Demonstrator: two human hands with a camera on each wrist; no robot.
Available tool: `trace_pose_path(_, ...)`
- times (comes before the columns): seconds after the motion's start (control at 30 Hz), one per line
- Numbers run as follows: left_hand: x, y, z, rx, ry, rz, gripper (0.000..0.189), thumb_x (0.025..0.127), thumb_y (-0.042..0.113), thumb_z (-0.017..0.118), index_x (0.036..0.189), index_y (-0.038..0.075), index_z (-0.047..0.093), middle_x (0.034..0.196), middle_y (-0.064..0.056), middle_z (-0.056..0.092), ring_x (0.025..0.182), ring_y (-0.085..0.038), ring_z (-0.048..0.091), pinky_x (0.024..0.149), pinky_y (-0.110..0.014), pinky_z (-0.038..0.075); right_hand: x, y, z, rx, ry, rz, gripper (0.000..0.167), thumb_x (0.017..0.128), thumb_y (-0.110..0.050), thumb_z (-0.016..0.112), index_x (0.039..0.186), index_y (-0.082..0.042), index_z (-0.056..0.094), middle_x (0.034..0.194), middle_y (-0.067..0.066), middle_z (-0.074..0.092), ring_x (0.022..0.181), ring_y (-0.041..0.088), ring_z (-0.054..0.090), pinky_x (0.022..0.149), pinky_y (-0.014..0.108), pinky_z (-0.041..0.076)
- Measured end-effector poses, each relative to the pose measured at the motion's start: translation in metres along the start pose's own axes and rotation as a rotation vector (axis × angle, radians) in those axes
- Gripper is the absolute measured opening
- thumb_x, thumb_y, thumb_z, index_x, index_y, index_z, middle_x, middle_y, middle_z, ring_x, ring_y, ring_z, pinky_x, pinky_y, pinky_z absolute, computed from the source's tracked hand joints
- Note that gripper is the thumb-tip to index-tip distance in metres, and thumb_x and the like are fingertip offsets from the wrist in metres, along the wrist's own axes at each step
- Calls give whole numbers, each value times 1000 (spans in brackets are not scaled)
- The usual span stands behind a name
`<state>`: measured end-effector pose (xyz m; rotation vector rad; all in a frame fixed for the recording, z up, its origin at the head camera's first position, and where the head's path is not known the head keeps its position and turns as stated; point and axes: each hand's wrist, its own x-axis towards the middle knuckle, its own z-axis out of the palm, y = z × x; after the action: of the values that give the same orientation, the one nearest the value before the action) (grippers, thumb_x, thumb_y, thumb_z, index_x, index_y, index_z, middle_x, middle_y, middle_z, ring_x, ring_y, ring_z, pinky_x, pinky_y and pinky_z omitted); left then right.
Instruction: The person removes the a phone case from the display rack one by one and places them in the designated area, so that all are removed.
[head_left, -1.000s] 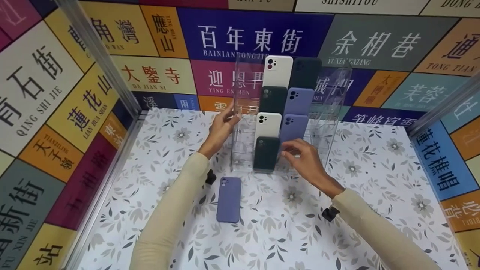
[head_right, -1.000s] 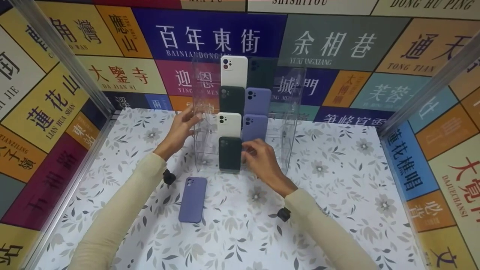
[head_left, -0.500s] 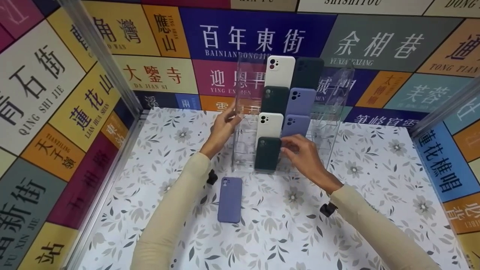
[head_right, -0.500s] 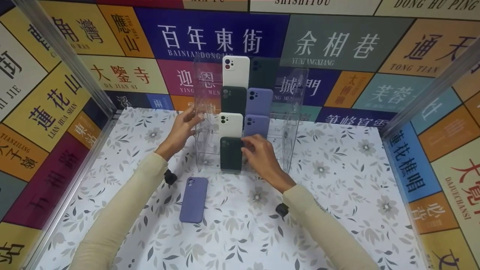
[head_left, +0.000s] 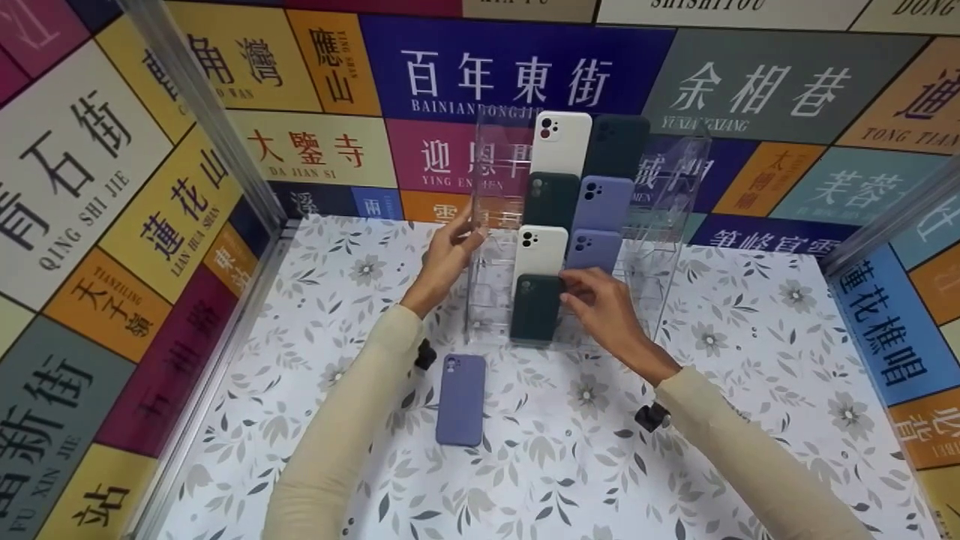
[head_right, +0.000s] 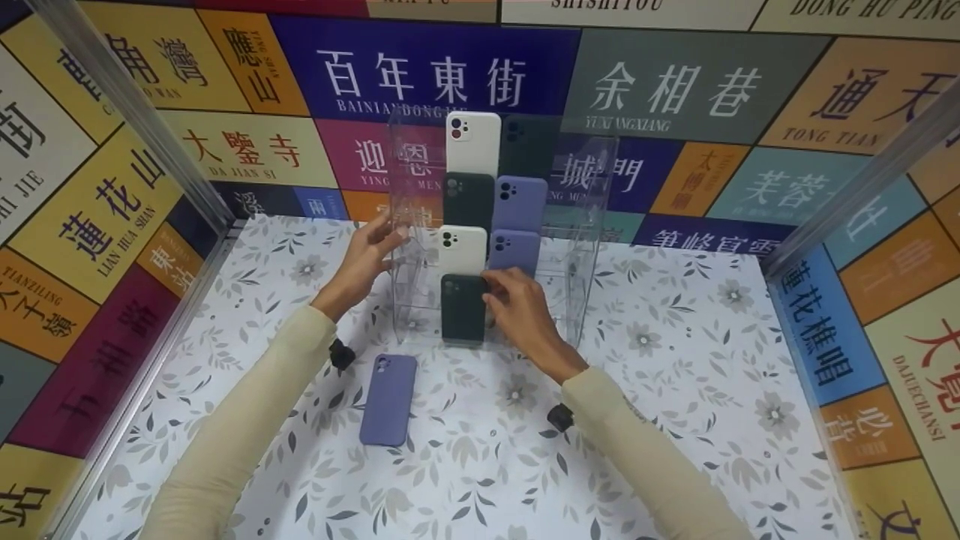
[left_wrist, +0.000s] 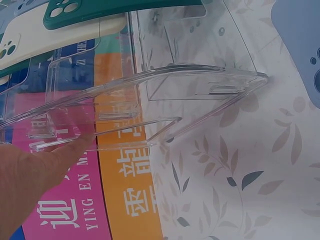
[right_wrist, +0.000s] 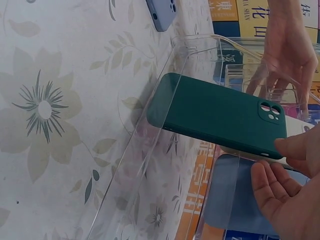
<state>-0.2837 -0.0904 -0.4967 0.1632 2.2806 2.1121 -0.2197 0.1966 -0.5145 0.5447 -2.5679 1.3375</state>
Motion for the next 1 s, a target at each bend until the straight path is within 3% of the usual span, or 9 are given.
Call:
trace_pose_path(0.3,0,-2,-1,9,-2,13,65,111,27,65,171,33,41,160,-17,59,133,-28,65,107,-53,51,-2,2,7,16,8,-5,36,97,7,79,132,1,78,112,17,74,101,30,76,84,19,56)
trace_pose_path(0.47,0,-1,-1,24,-4,14,66,111,31,65,172,32,40,158,-12,61,133,-26,66,103,-47,54,-5,6,13,30,33,-9,37,98,8,78,133,0,76,112,16,73,101,30,76,84,18,56)
trace_pose_path(0.57,0,0,0,25,-6,0,67,111,31,65,172,32,38,160,-12,59,135,-26,64,101,-44,54,-7,11,17,45,60,-44,36,99,7,78,133,-1,76,112,15,73,100,28,76,84,17,56)
trace_pose_path(0.77,1,1,2,-5,-15,-27,67,111,30,65,173,34,37,165,-13,54,142,-32,59,112,-53,52,-16,16,21,72,94,-138,32,101,0,78,133,-3,75,111,12,70,101,25,74,88,18,57)
trace_pose_path(1.0,1,1,0,23,-7,-33,68,111,33,66,173,33,37,166,-16,53,140,-31,61,113,-56,51,-20,14,21,150,162,-175,30,98,4,80,126,-5,79,108,11,73,97,29,74,87,18,57)
